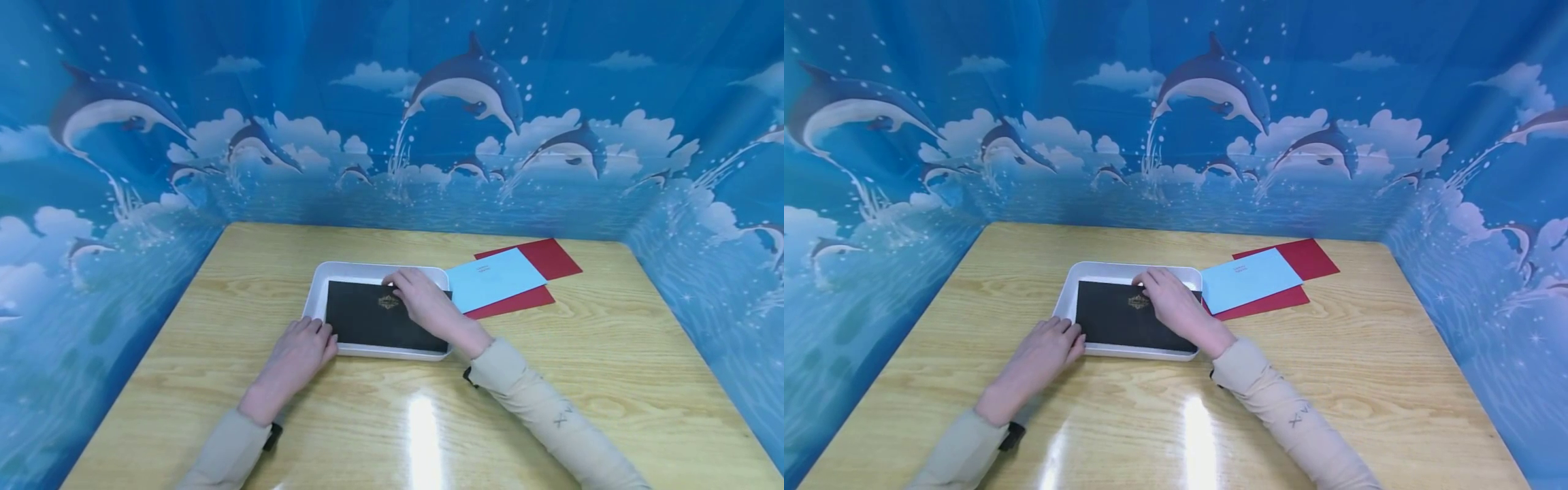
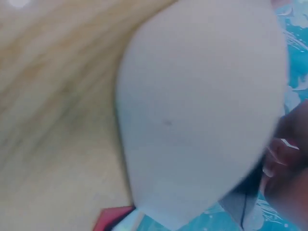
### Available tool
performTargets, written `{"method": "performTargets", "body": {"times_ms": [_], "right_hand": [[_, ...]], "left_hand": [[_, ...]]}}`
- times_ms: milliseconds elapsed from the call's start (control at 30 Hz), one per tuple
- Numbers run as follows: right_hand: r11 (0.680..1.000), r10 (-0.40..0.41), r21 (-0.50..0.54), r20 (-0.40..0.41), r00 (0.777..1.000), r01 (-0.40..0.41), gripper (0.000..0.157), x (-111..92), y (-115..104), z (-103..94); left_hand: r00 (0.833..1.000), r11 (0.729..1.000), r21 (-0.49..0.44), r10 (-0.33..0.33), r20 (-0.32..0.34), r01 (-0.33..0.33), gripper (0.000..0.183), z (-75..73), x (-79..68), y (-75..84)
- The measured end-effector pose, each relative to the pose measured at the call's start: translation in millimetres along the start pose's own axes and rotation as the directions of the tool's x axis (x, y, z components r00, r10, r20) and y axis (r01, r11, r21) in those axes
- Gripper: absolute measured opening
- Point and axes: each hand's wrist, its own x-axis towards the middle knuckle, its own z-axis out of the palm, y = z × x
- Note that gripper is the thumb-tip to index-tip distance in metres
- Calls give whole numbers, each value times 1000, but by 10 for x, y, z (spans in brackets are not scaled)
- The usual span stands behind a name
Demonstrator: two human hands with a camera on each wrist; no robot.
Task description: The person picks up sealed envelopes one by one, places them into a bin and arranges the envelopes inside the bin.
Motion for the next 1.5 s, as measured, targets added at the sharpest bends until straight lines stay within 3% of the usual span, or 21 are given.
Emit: {"method": "performTargets", "body": {"times_ms": [200, 467, 567, 733, 1000, 1233, 1500], "right_hand": [[999, 26, -50, 92, 995, -21, 29, -44, 26, 62], [988, 148, -83, 219, 965, -132, 34, -131, 44, 85], [987, 152, -77, 191, 970, -139, 32, -180, 91, 46], [989, 120, -91, 77, 990, -113, 29, -279, 218, -104], [979, 175, -100, -16, 984, -176, 32, -515, 525, -330], [936, 327, -152, 49, 944, -317, 40, -742, 913, -466], [895, 428, -249, 251, 868, -369, 49, -971, 1284, -566]], "left_hand": [[999, 1000, -2, -28, 27, 28, 18, 3, 9, 9], [1000, 1000, 1, -17, 20, 17, 19, 4, 5, 4], [1000, 1000, 5, -16, 19, 16, 20, 6, 7, 2], [999, 1000, 6, -20, 26, 20, 20, 2, 10, 5], [1000, 1000, 6, -20, 22, 20, 19, -1, 9, 10], [999, 1000, 8, -17, 33, 17, 20, -4, 14, 9], [999, 1000, 18, -21, 46, 20, 18, -14, 7, 12]]}}
